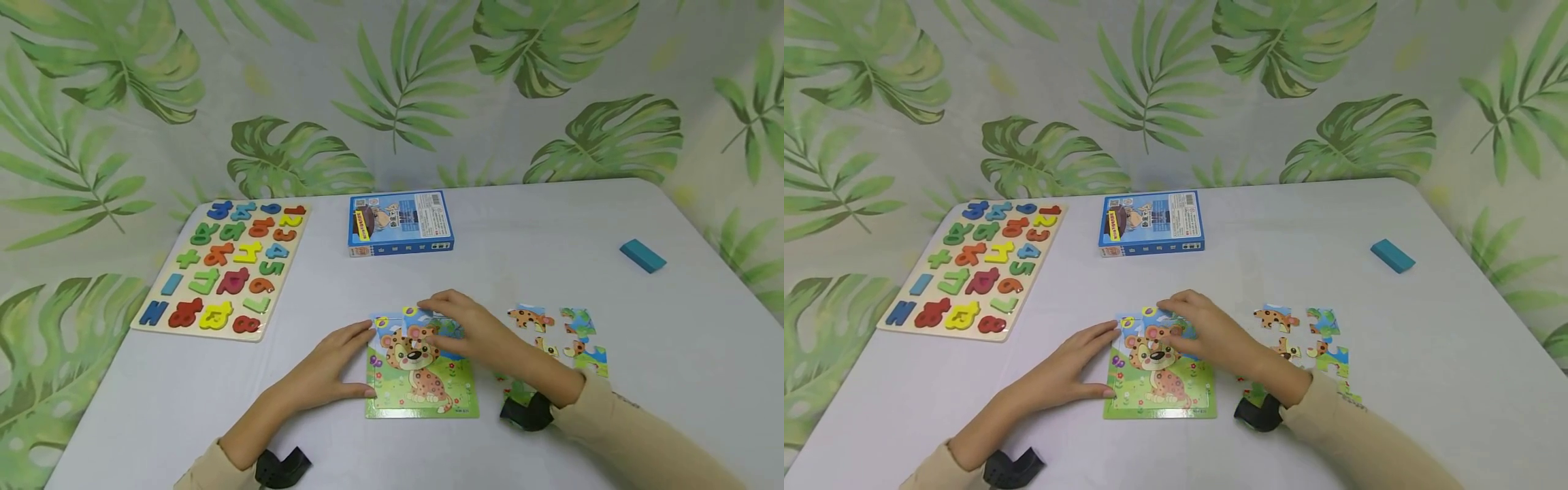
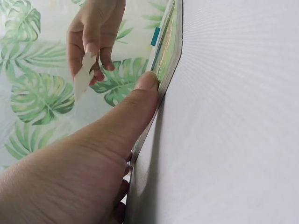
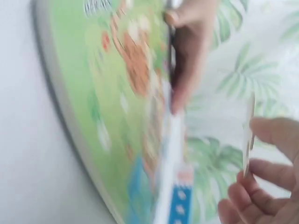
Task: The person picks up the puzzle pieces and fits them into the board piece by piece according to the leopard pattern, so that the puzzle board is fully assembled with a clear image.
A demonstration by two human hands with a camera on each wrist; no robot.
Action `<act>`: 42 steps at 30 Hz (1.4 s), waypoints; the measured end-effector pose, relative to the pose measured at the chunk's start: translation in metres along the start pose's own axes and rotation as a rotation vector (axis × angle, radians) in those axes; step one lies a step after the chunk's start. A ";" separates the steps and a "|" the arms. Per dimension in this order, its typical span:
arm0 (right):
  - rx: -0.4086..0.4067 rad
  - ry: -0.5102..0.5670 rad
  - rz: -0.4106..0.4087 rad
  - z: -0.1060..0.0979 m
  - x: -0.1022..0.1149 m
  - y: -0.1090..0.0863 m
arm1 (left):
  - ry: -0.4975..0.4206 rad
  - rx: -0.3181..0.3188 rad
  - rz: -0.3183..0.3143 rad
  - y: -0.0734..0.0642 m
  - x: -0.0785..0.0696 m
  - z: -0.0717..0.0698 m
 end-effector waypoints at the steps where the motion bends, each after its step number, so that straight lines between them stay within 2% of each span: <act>1: 0.006 0.008 0.006 0.006 0.000 0.003 | 0.001 0.000 0.001 0.000 0.000 0.000; 5: 0.055 0.014 0.047 0.030 -0.008 0.011 | 0.005 -0.003 0.003 0.001 -0.001 -0.002; 9: 0.083 -0.006 0.061 0.044 -0.016 0.015 | 0.015 -0.005 -0.007 0.002 0.000 -0.002; 17: 0.063 -0.108 -0.002 0.051 -0.023 0.021 | 0.032 0.013 -0.002 0.007 -0.002 -0.004; 24: 0.053 -0.148 0.015 0.055 -0.026 0.025 | 0.071 0.087 0.006 0.010 -0.005 -0.003; 31: 0.050 -0.175 0.022 0.057 -0.023 0.028 | 0.084 0.097 0.016 0.009 -0.007 -0.005; 34: 0.055 -0.112 0.062 0.056 -0.024 0.028 | 0.077 0.095 0.004 0.008 -0.005 -0.005; 37: 0.052 0.039 0.131 0.050 -0.023 0.023 | 0.076 0.087 0.006 0.008 -0.005 -0.004; 39: 0.030 0.130 0.168 0.041 -0.022 0.019 | 0.075 0.082 0.009 0.008 -0.005 -0.004; 42: -0.029 0.201 0.162 0.020 -0.020 0.011 | 0.069 0.077 0.009 0.009 -0.005 -0.004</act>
Point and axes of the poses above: each hand's wrist, its own y-axis towards the middle knuckle, its own z-axis out of the palm, x = y × z, the point moved 8 cm from there along y, towards the middle knuckle, and after that the axes turned 6 degrees about -z, right-handed, at the moved point
